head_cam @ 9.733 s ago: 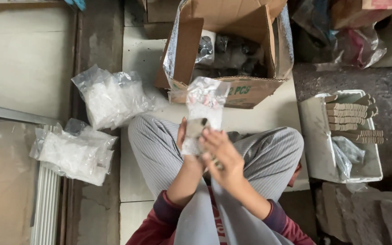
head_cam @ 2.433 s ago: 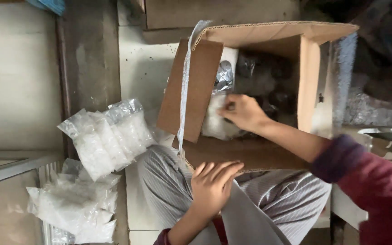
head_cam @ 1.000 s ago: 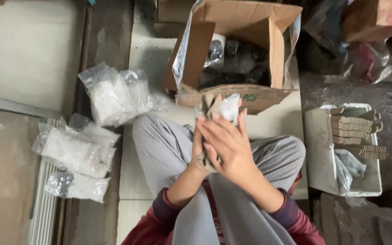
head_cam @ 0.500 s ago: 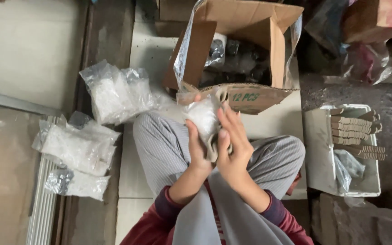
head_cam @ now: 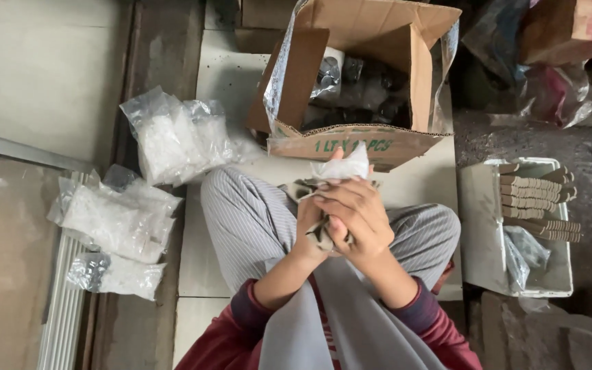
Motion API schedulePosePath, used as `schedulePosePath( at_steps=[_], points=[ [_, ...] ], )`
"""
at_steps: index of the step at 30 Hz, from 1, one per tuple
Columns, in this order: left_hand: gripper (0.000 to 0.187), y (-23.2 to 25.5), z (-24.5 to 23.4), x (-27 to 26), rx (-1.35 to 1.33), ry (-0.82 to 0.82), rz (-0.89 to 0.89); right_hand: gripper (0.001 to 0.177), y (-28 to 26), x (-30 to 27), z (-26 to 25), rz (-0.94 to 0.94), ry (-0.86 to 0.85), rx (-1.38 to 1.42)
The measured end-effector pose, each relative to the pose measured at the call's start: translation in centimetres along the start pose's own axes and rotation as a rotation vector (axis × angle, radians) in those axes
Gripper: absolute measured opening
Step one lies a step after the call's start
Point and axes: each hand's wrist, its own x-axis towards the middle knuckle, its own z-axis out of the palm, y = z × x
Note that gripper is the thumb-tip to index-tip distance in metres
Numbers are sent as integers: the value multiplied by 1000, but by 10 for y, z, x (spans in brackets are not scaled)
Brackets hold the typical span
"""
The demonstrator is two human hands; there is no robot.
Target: The person sits on the floor and repeatedly takes small items from a cardboard box, places them into clear plastic bags, and sets the filled bags aside. The person handles the items one at a time throughout the clip.
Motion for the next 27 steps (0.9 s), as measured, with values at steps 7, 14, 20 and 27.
schedulePosePath(
  at_steps=[7,14,20,27],
  points=[
    [51,5,-9,-4,482,155,96,40,19,6,-11,181,227,-151],
    [56,2,-26,-15,469,20,13,28,16,-5,-21,27,-22,-188],
    [60,6,-19,-19,550,-33,34,29,29,6,-39,83,-18,-176],
    [57,1,-41,-17,680,-75,91,24,5,16,-37,110,-100,-155]
  ],
)
